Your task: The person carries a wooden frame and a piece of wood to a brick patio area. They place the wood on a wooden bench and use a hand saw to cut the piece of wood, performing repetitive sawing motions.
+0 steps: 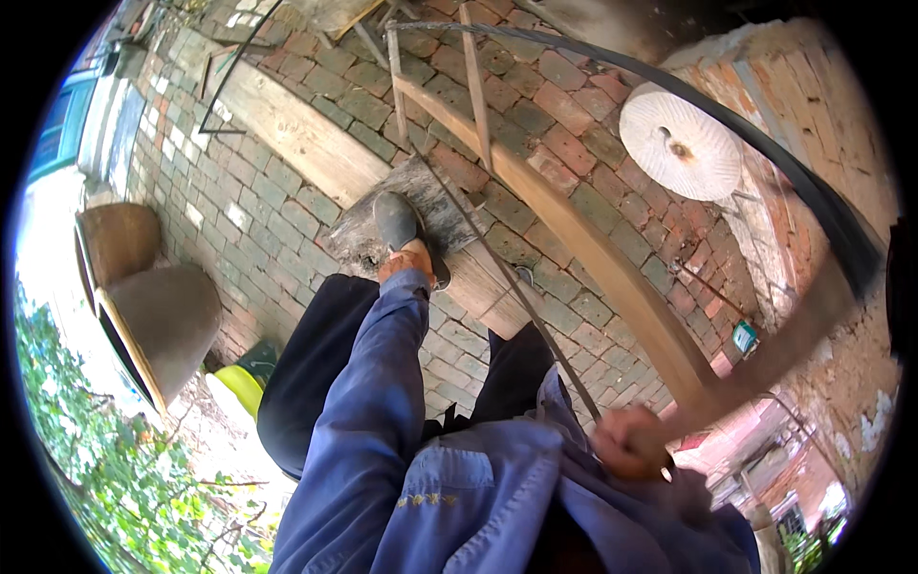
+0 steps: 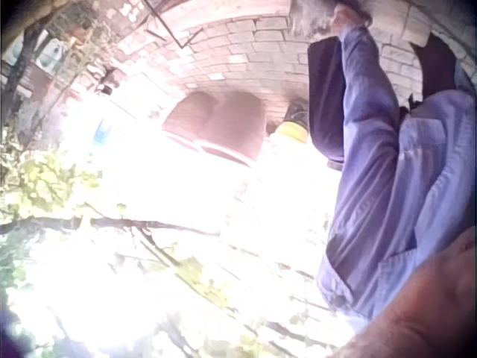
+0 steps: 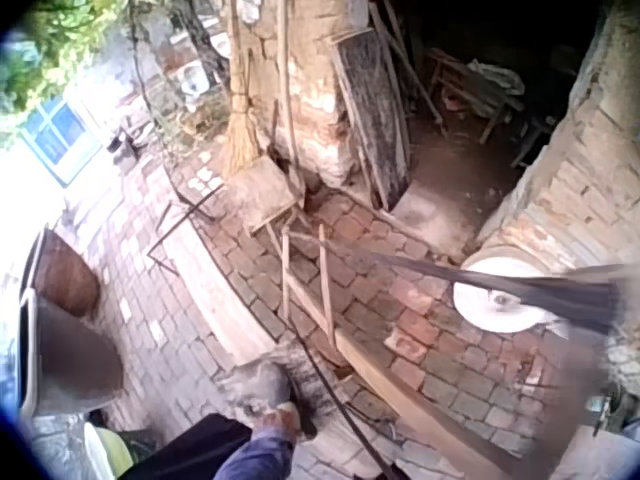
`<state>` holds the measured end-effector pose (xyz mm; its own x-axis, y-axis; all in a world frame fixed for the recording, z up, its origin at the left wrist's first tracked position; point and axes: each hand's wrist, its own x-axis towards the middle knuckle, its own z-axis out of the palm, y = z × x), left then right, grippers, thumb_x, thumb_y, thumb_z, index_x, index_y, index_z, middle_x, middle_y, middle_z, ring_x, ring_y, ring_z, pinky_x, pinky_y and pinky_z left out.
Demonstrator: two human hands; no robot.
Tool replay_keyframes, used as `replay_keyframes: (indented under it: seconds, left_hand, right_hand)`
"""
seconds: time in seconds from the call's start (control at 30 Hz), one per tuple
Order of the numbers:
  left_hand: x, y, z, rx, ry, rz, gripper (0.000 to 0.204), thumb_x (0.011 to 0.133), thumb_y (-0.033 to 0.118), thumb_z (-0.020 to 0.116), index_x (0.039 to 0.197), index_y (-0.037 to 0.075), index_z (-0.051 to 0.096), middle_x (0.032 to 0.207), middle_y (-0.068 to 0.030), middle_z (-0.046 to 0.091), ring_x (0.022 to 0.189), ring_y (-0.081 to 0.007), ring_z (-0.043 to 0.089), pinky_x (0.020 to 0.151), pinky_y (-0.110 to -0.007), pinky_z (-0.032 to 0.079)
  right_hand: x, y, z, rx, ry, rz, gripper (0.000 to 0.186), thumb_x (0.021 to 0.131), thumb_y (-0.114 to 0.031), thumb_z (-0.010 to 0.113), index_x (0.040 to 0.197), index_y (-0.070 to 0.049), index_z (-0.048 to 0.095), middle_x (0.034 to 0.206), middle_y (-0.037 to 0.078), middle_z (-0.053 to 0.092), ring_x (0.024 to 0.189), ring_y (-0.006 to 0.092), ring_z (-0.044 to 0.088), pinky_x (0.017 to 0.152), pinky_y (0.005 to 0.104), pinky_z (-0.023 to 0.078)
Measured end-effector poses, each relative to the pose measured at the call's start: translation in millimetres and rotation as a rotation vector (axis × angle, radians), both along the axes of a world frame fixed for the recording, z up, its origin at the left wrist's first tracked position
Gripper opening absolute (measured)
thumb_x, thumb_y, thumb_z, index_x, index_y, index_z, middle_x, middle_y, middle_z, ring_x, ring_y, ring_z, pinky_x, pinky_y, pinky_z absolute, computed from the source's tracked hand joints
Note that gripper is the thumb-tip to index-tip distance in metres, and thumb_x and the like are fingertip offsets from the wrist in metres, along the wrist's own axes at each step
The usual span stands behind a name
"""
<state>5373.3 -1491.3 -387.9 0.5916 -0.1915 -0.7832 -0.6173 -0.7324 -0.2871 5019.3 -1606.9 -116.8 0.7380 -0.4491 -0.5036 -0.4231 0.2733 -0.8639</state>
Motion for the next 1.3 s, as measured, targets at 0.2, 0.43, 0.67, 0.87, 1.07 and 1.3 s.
replay_keyframes:
  seconds: [0.2,0.43,0.67,0.87,1.07,1.3]
  left_hand:
    - [-4.8,-12.6,-24.3,-0.118,0.09,0.013,0.072,0.069,0.041,0.075,0.126,0.001,0.056,0.12,-0.0119,0.065,0.113,-0.0228,0.062,0.094,-0.036,0.049]
    - [4.6,51.4,-113.9,-0.17,-0.135,0.021,0.036,0.079,0.033,0.065,0.101,0.005,0.069,0.098,-0.0097,0.071,0.095,-0.0237,0.069,0.077,-0.037,0.054]
    - [-2.4,20.5,-45.0,-0.121,-0.051,0.096,0.065,0.066,0.052,0.078,0.112,0.007,0.066,0.112,-0.0121,0.068,0.108,-0.0243,0.065,0.089,-0.035,0.052]
    - [-2.7,1.6,-29.8,-0.18,0.087,-0.02,0.079,0.069,0.044,0.08,0.123,-0.008,0.054,0.108,-0.0161,0.069,0.099,-0.0281,0.068,0.078,-0.038,0.054]
    - [8.8,37.3,-75.4,-0.225,-0.144,-0.127,0.043,0.078,0.037,0.068,0.105,0.004,0.068,0.106,-0.0129,0.069,0.098,-0.024,0.068,0.076,-0.036,0.053]
    - [5.0,-3.4,-34.9,0.08,0.045,0.008,0.062,0.07,0.052,0.074,0.114,0.01,0.066,0.118,-0.0086,0.066,0.11,-0.0211,0.064,0.087,-0.033,0.052]
  right_hand:
    - [187.0,-39.6,-194.3,0.056,-0.068,-0.396,0.024,0.077,-0.001,0.063,0.065,-0.009,0.044,0.057,-0.002,0.043,0.05,0.0083,0.043,0.044,0.0273,0.034]
    - [77.7,-11.5,-60.5,-0.019,0.014,-0.147,0.02,0.081,-0.003,0.063,0.069,-0.007,0.047,0.062,0.002,0.048,0.058,0.0135,0.047,0.053,0.0306,0.036]
    - [26.9,-9.4,22.7,0.174,0.05,-0.156,0.022,0.086,-0.002,0.058,0.066,-0.005,0.048,0.063,0.006,0.051,0.061,0.0163,0.05,0.056,0.0306,0.037]
    - [149.3,-12.5,-160.2,-0.025,-0.045,-0.287,0.019,0.08,-0.003,0.063,0.067,-0.005,0.048,0.059,0.002,0.044,0.057,0.0103,0.045,0.052,0.0302,0.037]
    - [103.3,-6.9,-67.8,0.146,-0.027,-0.285,0.027,0.08,0.008,0.058,0.07,-0.008,0.04,0.061,0.001,0.043,0.053,0.0094,0.04,0.048,0.0272,0.034]
    - [1.8,-7.0,54.6,0.51,-0.224,-0.421,0.03,0.081,0.019,0.053,0.074,-0.007,0.04,0.066,0.006,0.042,0.056,0.018,0.043,0.054,0.0356,0.031]
